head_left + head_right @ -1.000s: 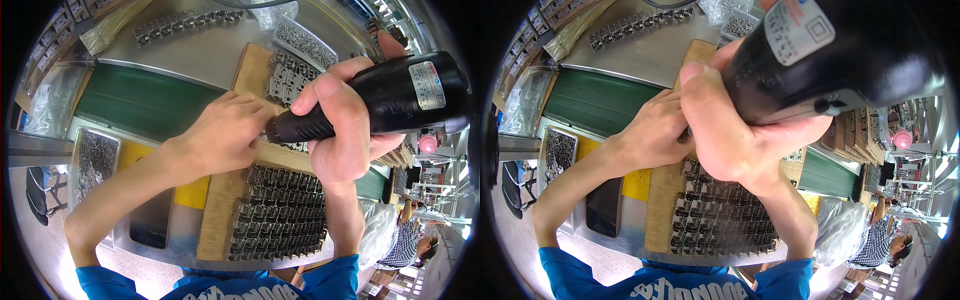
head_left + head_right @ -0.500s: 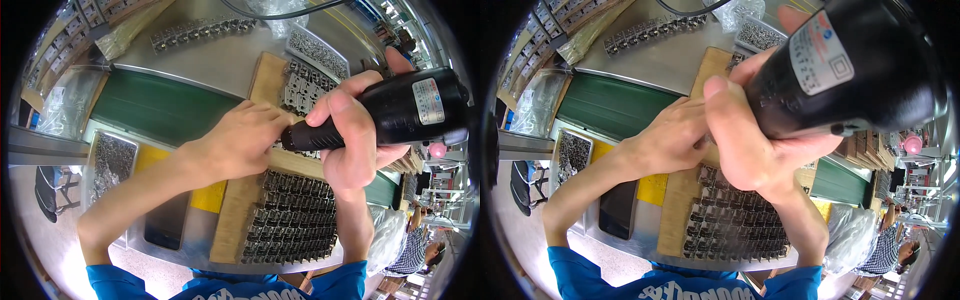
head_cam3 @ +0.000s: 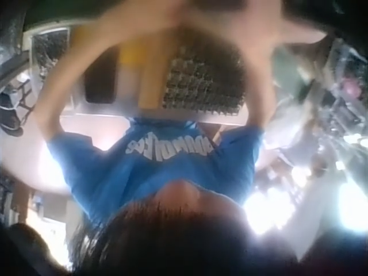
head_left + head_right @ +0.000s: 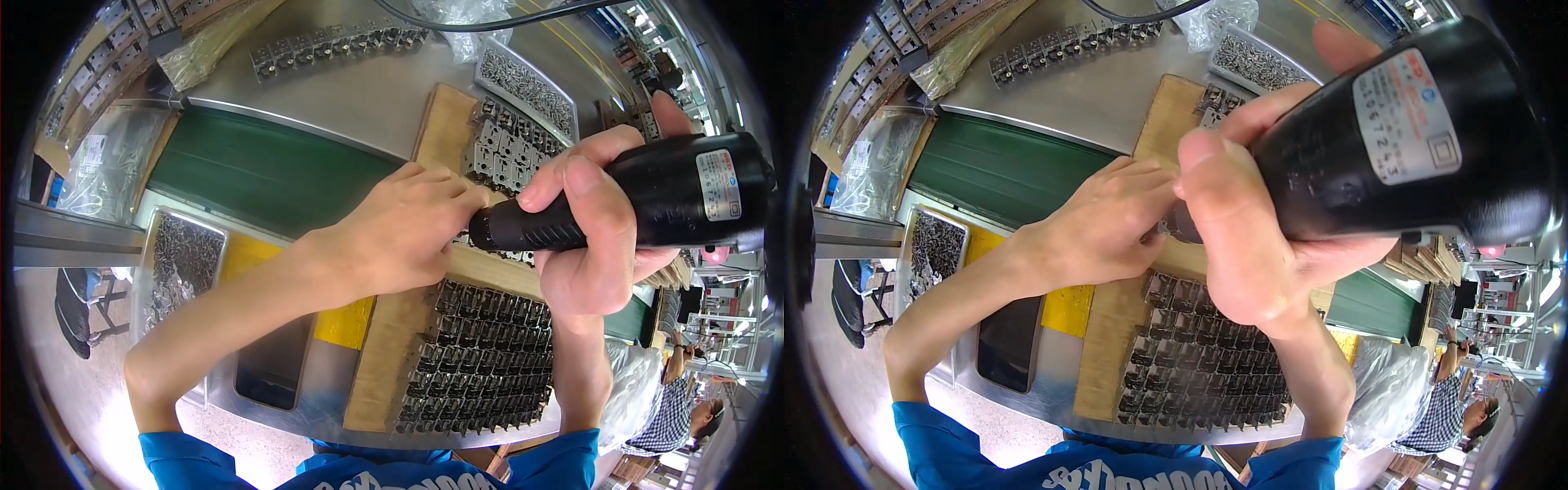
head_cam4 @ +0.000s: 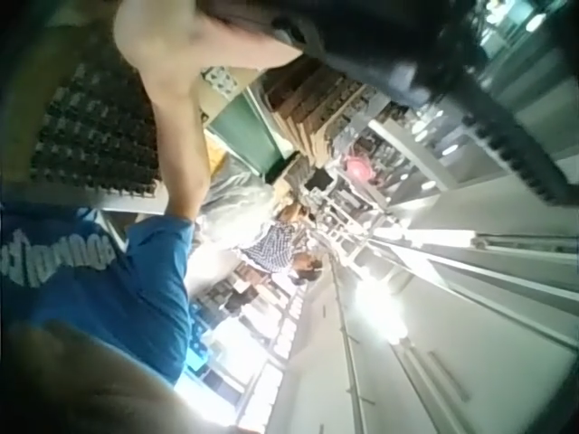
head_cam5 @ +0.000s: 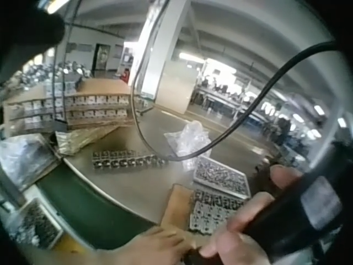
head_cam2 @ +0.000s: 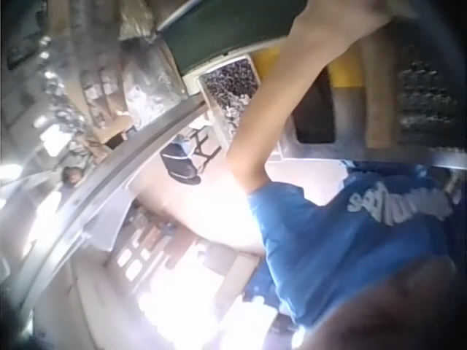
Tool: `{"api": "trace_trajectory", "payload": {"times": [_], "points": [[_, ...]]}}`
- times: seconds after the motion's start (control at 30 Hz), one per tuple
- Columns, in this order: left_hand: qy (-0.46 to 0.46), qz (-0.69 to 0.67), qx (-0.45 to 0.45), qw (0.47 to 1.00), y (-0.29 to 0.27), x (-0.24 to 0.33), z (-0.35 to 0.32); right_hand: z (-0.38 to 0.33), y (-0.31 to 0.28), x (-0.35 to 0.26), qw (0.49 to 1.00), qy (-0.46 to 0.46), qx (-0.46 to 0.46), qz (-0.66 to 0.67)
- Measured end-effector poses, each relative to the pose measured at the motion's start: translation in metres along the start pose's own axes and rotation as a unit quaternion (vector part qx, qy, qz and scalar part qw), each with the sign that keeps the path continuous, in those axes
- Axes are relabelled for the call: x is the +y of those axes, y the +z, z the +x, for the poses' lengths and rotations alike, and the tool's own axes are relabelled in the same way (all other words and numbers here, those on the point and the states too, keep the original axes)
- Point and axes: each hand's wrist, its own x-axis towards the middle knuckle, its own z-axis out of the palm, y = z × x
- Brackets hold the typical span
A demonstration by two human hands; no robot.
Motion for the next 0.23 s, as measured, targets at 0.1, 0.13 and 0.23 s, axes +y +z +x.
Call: {"api": "trace_trajectory", "payload": {"times": [0.1, 0.13, 0.23], "points": [[0.001, 0.003, -0.004, 1.000, -0.0008, 0.0015, 0.0008, -0.0017, -0.0022, 0.0027, 1.000, -0.011, 0.013, 0.005], [0.004, 0.002, 0.002, 1.000, -0.0003, 0.0016, 0.0011, -0.0017, -0.0031, 0.0007, 1.000, -0.011, 0.013, 0.005], [-0.001, 0.006, -0.007, 1.000, -0.0018, 0.0033, 0.0011, -0.0040, -0.0077, -0.0048, 1.000, 0.017, 0.005, -0.023]]}}
